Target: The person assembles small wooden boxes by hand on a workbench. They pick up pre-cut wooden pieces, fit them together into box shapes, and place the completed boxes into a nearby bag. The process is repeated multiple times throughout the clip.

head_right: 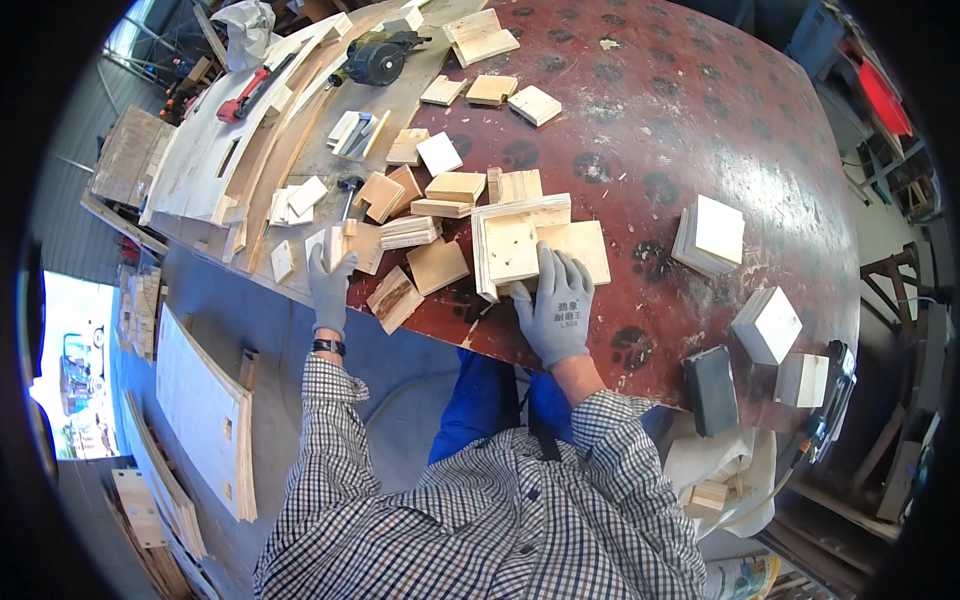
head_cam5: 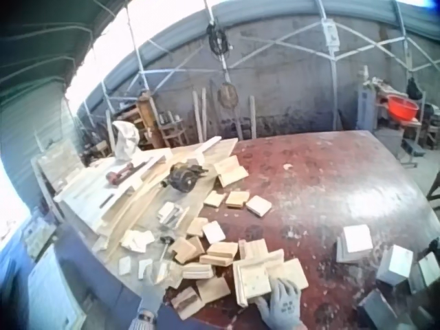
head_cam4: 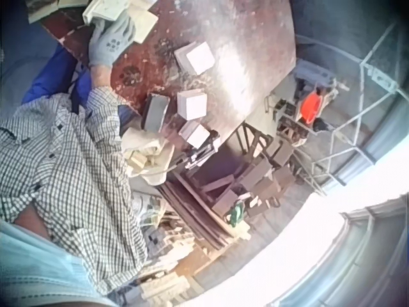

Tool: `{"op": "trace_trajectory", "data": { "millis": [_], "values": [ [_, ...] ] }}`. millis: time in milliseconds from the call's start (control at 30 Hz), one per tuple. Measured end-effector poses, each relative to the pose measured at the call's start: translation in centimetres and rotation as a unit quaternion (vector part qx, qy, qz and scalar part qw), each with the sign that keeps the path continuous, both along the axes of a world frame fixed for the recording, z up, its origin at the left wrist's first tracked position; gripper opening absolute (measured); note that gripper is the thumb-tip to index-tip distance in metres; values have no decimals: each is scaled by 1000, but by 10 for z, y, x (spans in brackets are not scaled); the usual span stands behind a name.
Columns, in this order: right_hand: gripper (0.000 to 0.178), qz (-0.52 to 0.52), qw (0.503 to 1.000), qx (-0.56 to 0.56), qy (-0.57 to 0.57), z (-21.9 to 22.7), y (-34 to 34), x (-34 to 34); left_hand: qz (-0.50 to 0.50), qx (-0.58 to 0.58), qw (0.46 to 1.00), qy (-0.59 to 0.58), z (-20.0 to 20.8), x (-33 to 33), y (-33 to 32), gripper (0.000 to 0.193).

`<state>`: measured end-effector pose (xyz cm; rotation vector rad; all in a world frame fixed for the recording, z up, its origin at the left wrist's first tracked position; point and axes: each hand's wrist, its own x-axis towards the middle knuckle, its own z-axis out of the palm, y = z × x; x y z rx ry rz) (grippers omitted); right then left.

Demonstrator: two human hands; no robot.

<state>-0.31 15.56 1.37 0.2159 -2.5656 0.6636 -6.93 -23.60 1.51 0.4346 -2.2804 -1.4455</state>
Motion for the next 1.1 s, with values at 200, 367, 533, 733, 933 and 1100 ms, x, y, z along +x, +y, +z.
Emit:
{"op": "trace_trajectory", "data": {
  "millis": [200,367,533,733,933,1100],
  "values": [
    [71,-7,1000,7,-3,0,0,0,22,108,992,63,26,3,-5,81],
    [71,2,1000,6,2,-2,-2,2,-6,-186,982,-42,16,3,-10,96],
    [72,-5,1000,7,-1,2,0,1,-33,-266,958,-100,14,-3,9,102],
    [71,3,1000,-2,-9,2,-1,0,-32,-266,959,-93,7,3,-3,99],
    [71,-2,1000,-13,-18,4,1,2,-39,-347,933,-81,23,9,3,96],
    [72,4,999,-34,-33,8,1,5,-67,-345,935,52,53,44,85,97]
  ]
}}
